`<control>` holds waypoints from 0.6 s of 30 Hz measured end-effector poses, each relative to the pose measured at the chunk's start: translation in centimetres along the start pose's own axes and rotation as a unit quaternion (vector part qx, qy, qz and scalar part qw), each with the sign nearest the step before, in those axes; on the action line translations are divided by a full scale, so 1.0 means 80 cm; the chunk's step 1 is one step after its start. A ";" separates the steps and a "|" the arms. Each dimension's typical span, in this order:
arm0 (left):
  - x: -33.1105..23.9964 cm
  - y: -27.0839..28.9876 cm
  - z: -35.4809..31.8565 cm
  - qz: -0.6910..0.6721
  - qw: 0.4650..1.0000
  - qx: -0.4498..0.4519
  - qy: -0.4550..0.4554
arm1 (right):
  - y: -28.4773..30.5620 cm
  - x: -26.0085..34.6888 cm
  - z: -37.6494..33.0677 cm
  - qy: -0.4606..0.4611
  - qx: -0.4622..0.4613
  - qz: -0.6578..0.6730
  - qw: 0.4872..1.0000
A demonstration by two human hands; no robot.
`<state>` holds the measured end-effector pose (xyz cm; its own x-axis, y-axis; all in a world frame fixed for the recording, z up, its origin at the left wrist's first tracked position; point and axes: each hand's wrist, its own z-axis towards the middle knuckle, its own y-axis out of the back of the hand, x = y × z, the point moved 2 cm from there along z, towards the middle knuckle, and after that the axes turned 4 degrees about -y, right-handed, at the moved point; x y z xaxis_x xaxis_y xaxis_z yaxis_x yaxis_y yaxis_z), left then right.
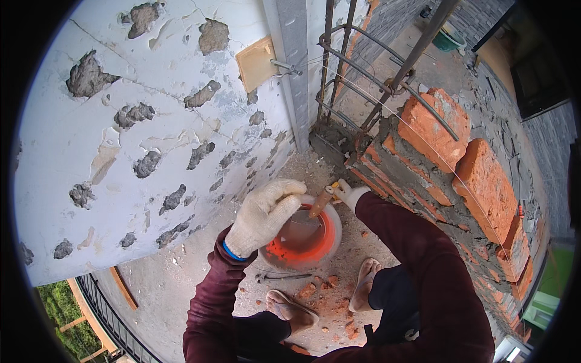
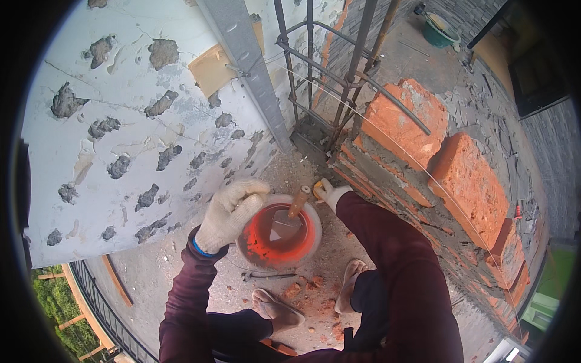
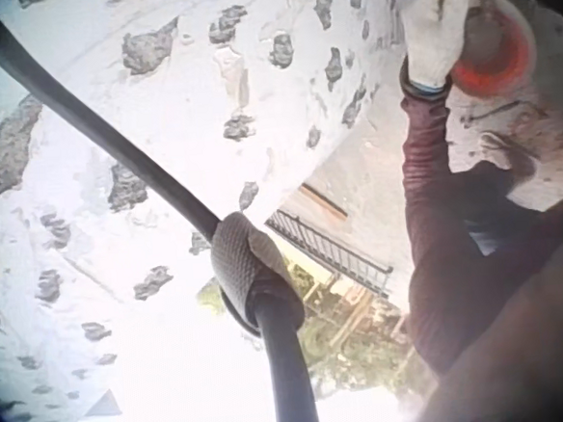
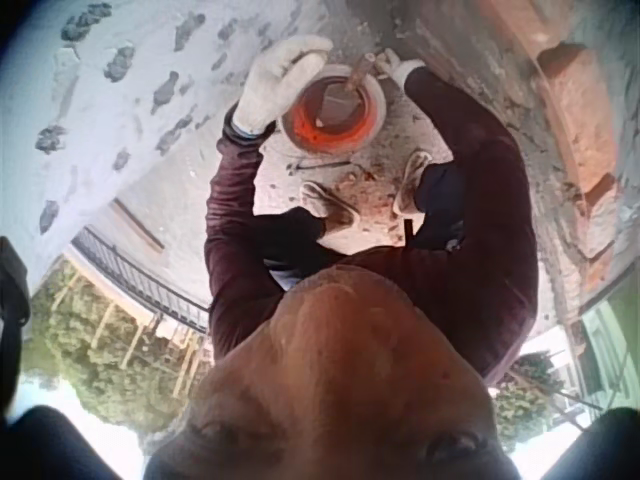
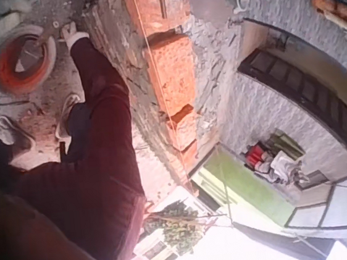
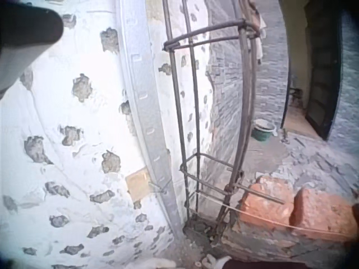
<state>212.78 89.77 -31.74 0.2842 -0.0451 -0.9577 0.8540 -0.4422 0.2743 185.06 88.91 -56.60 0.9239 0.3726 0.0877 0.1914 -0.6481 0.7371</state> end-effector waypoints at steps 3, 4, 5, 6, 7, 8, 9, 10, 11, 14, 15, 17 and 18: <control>-0.039 0.013 0.017 0.040 0.996 0.021 -0.081 | 0.016 0.012 -0.004 0.038 -0.044 -0.115 0.992; -0.049 0.016 0.023 0.058 0.993 0.031 -0.103 | 0.037 0.017 -0.010 0.060 -0.007 -0.107 0.992; -0.058 0.018 0.029 0.051 0.992 0.025 -0.113 | 0.031 0.016 0.000 0.073 -0.041 -0.109 0.990; -0.059 0.018 0.036 0.053 0.989 0.006 -0.137 | 0.023 0.006 0.011 0.080 -0.070 -0.114 0.988; -0.058 0.018 0.039 0.055 0.987 -0.014 -0.153 | 0.031 0.008 0.013 0.072 -0.053 -0.114 0.989; -0.060 0.019 0.041 0.057 0.984 -0.035 -0.168 | 0.042 0.012 0.019 0.064 -0.035 -0.114 0.991; -0.067 0.017 0.041 0.067 0.978 -0.038 -0.192 | 0.043 0.017 0.015 0.058 -0.012 -0.108 0.992; -0.071 0.015 0.040 0.069 0.977 -0.041 -0.199 | 0.045 0.015 0.009 0.042 -0.023 -0.069 0.996; -0.072 0.013 0.041 0.072 0.975 -0.044 -0.206 | 0.046 0.012 0.004 0.026 -0.034 -0.030 0.999; -0.073 0.016 0.044 0.022 0.976 -0.053 -0.212 | 0.046 -0.011 -0.006 -0.025 -0.086 0.116 0.989; -0.066 0.016 0.044 -0.009 0.977 -0.056 -0.204 | 0.053 -0.016 -0.012 -0.053 -0.113 0.167 0.978; -0.052 0.016 0.040 -0.029 0.981 -0.082 -0.176 | 0.072 -0.014 -0.024 -0.094 -0.130 0.289 0.944; -0.049 0.019 0.035 -0.033 0.981 -0.099 -0.163 | 0.088 -0.005 -0.033 -0.106 -0.124 0.359 0.919</control>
<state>211.73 86.75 -27.80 0.0979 -0.3207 -0.9421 0.9430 -0.2727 0.1909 185.17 85.95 -49.65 0.8316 -0.2454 0.4983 -0.5494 -0.4949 0.6732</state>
